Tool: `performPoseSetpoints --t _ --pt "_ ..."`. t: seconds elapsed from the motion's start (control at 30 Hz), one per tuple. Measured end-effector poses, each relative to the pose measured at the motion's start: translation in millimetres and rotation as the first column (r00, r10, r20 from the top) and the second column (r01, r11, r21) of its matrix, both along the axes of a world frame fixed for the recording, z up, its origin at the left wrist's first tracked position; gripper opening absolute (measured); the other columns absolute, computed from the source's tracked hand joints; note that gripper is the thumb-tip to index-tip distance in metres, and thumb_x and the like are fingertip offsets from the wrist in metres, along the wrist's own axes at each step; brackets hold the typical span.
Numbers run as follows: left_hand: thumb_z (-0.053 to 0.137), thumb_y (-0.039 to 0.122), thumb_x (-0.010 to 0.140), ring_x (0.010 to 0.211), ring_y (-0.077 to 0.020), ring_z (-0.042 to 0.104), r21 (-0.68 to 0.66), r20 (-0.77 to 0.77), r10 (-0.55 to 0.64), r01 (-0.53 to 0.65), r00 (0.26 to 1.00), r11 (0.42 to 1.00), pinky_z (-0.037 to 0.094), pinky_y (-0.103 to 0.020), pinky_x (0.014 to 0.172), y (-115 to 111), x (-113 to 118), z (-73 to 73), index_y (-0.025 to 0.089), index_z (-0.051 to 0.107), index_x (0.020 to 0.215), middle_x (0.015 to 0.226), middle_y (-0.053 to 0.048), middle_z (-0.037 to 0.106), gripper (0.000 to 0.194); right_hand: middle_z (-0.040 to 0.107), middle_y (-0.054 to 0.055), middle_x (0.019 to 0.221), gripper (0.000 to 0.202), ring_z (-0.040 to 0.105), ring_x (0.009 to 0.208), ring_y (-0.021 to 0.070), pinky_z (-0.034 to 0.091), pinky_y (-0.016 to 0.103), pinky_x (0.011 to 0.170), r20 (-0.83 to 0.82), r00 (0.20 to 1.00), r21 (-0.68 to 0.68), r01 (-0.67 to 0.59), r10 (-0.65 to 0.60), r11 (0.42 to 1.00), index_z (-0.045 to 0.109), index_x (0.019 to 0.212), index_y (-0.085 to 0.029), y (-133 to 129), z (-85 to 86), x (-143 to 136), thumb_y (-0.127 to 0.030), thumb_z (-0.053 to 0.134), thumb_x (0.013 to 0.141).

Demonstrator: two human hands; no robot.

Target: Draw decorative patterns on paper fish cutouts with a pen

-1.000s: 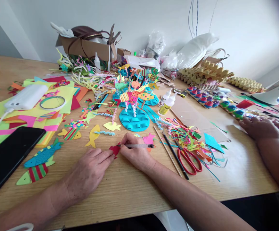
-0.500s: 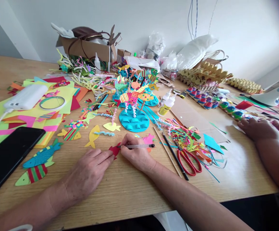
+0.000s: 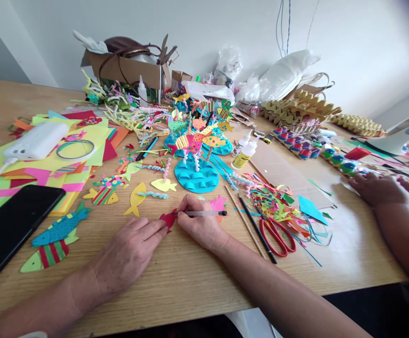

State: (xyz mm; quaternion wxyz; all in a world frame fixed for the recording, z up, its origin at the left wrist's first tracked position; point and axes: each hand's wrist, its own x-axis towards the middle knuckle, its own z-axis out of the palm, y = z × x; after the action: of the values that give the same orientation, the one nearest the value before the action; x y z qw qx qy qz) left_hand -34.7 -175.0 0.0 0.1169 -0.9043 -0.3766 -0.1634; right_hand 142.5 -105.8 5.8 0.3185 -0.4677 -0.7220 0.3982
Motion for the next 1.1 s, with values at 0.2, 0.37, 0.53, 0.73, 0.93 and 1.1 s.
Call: performPoseSetpoints --t 0.2,0.37,0.53,0.73,0.93,1.1 --pt "0.028 0.007 0.088 0.080 -0.0203 0.059 0.001 -0.003 -0.002 0.002 1.000 1.000 0.050 -0.036 0.072 0.2 -1.5 -3.0 0.010 0.063 0.107 0.104 -0.009 0.067 0.040 0.048 -0.006 0.053 0.008 0.040 0.047 0.0077 0.030 0.019 0.045 -0.032 0.999 -0.015 0.001 -0.002 1.000 0.045 0.061 -0.019 1.3 -3.2 0.0 -0.012 0.047 0.062" --pt "0.026 0.008 0.089 0.080 -0.0193 0.059 0.017 -0.013 -0.002 0.002 1.000 1.000 0.050 -0.034 0.071 0.3 -1.5 -1.8 0.011 0.064 0.106 0.103 -0.008 0.068 0.042 0.048 -0.005 0.055 0.006 0.042 0.049 0.0085 0.031 0.019 0.045 -0.058 0.998 -0.034 0.011 -0.013 0.999 0.045 0.060 -0.019 1.5 -2.8 1.5 -0.013 0.047 0.062" --pt "0.026 0.007 0.089 0.077 -0.0184 0.059 0.020 0.015 -0.001 0.000 1.000 1.000 0.050 -0.033 0.069 0.6 0.3 1.3 0.011 0.064 0.104 0.100 -0.008 0.068 0.041 0.048 -0.004 0.055 0.008 0.042 0.050 0.0089 0.031 0.020 0.047 -0.021 1.000 -0.034 -0.020 0.019 0.999 0.045 0.059 -0.019 0.5 2.7 2.2 -0.011 0.047 0.061" --pt "0.027 0.006 0.089 0.078 -0.0193 0.059 0.031 0.015 -0.012 0.012 1.000 0.999 0.051 -0.034 0.070 1.1 0.6 1.2 0.010 0.064 0.104 0.100 -0.009 0.068 0.041 0.049 -0.004 0.055 0.007 0.042 0.050 0.0091 0.032 0.020 0.047 -0.014 1.000 -0.040 -0.025 0.024 0.999 0.046 0.060 -0.019 0.1 2.7 1.8 -0.012 0.047 0.062" --pt "0.028 0.007 0.089 0.080 -0.0193 0.058 0.025 0.013 0.005 -0.006 1.000 1.000 0.050 -0.034 0.073 -0.1 -0.8 -1.6 0.011 0.064 0.105 0.102 -0.008 0.068 0.040 0.049 -0.005 0.054 0.007 0.042 0.049 0.0091 0.032 0.020 0.047 0.013 1.000 -0.038 -0.026 0.026 0.999 0.046 0.060 -0.019 0.8 0.7 1.5 -0.013 0.047 0.062" --pt "0.028 0.007 0.088 0.080 -0.0189 0.058 0.021 0.033 0.001 -0.002 0.999 1.000 0.049 -0.033 0.073 -0.1 -0.5 -0.9 0.011 0.065 0.104 0.101 -0.008 0.068 0.040 0.048 -0.005 0.054 0.008 0.041 0.049 0.0086 0.030 0.020 0.046 0.013 1.000 -0.028 -0.005 0.006 1.000 0.045 0.060 -0.019 1.2 0.7 0.9 -0.012 0.047 0.061"
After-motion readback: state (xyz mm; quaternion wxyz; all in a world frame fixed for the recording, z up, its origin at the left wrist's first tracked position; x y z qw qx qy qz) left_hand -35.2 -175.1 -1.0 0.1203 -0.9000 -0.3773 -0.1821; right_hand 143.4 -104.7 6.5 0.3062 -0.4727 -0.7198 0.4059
